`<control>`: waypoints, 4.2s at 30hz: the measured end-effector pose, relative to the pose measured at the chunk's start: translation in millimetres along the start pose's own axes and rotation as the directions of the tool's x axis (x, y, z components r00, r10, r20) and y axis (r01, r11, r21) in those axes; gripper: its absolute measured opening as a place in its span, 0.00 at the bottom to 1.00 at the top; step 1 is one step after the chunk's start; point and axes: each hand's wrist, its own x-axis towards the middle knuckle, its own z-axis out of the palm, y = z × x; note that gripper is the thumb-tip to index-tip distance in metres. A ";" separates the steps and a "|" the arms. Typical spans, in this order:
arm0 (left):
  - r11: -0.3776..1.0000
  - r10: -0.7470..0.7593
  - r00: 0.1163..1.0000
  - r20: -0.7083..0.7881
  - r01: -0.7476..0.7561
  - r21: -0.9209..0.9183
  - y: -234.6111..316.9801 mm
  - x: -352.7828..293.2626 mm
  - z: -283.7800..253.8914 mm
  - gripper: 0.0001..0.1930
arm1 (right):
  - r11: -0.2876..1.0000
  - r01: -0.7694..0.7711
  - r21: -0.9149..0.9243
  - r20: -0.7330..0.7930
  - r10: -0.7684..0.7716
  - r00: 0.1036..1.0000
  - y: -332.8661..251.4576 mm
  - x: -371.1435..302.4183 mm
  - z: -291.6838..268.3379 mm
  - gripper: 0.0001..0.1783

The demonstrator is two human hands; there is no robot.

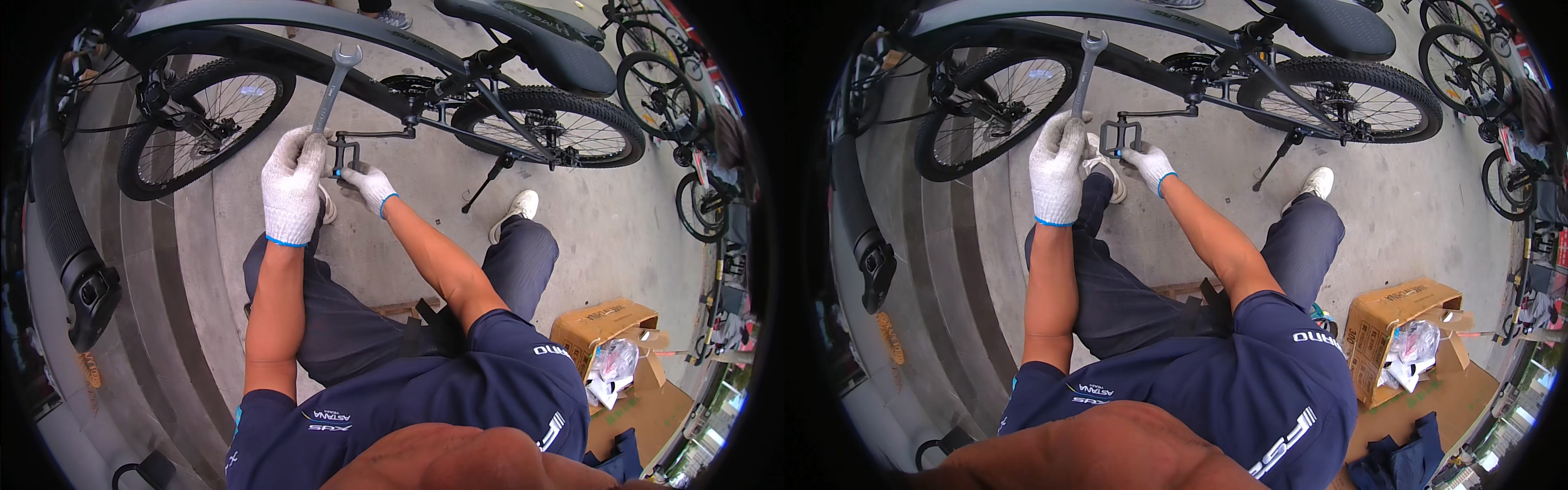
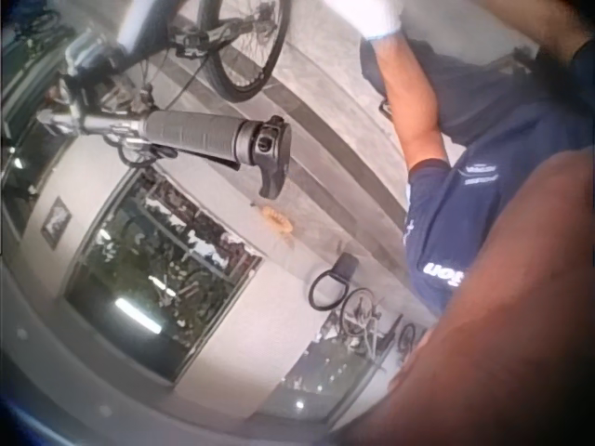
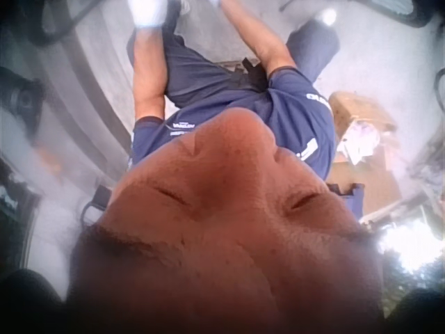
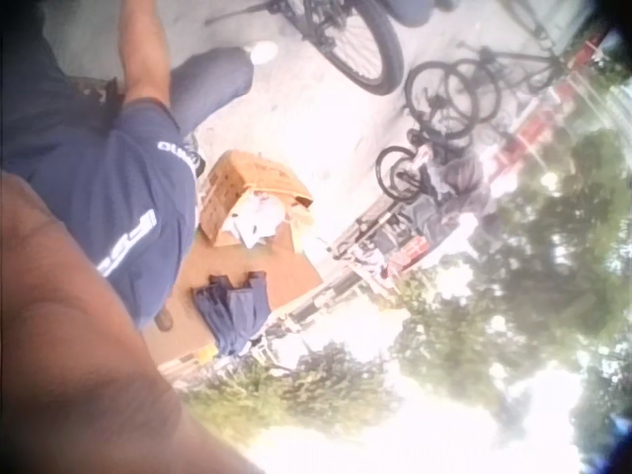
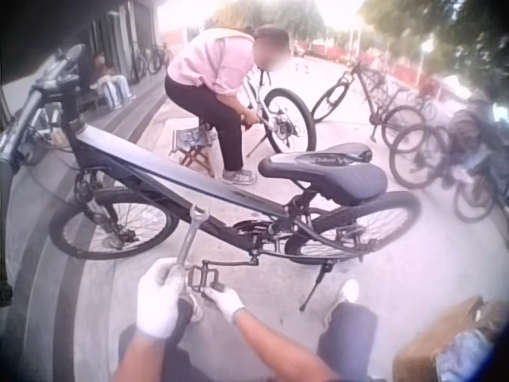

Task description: The person installs a bicycle pedal onto the crank arm using a wrench, then tightens the handlebar stem bolts. The person uses a wrench to secure the pedal and adjusts the handlebar stem with a tool.

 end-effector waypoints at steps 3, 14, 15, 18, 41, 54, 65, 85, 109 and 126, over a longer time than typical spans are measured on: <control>0.995 -0.003 1.000 -0.002 0.003 0.104 -0.3 -0.1 -0.1 0.14 | 0.978 0.194 0.075 -0.123 -0.184 0.975 -42.9 -62.8 -3.5 0.28; 0.279 0.296 0.888 0.353 -0.433 0.857 -29.1 48.0 18.6 0.11 | 0.592 0.021 -0.805 -0.154 -0.244 0.958 -140.1 -170.6 -61.2 0.43; 0.251 0.297 0.877 0.377 -0.453 0.856 -28.7 49.5 21.3 0.11 | 0.394 0.028 -0.919 -0.113 -0.330 0.937 -145.4 -177.8 -68.2 0.49; 0.177 0.281 0.851 0.443 -0.500 0.848 -19.9 54.6 28.7 0.10 | 0.207 0.119 -0.971 0.034 -0.375 0.926 -165.2 -199.1 -94.0 0.47; 0.032 -0.306 0.727 0.615 -0.638 0.770 95.4 93.8 115.0 0.20 | -0.177 0.146 -0.973 0.163 -0.085 0.983 -169.4 -235.5 -103.5 0.29; -0.400 -0.387 0.775 0.499 -0.629 0.667 102.1 93.3 161.0 0.17 | -0.182 0.176 -0.967 0.196 -0.102 0.975 -171.2 -238.7 -101.9 0.28; -0.441 -0.404 0.758 0.511 -0.652 0.617 105.0 91.4 193.8 0.14 | -0.180 0.169 -0.969 0.188 -0.092 0.978 -170.7 -236.5 -103.1 0.31; -0.502 -0.328 0.711 0.621 -0.689 0.523 80.4 83.8 186.4 0.11 | -0.149 0.143 -0.978 0.162 -0.127 0.979 -171.4 -239.6 -107.4 0.26; -0.466 -0.201 0.690 0.696 -0.692 0.552 68.3 76.4 176.4 0.09 | 0.007 0.152 -0.988 0.142 -0.305 0.942 -169.2 -213.6 -101.6 0.37; -0.400 -0.203 0.685 0.700 -0.710 0.579 66.3 88.0 164.2 0.11 | 0.963 0.191 -0.192 -0.147 -0.221 0.964 -130.1 -89.9 -45.4 0.17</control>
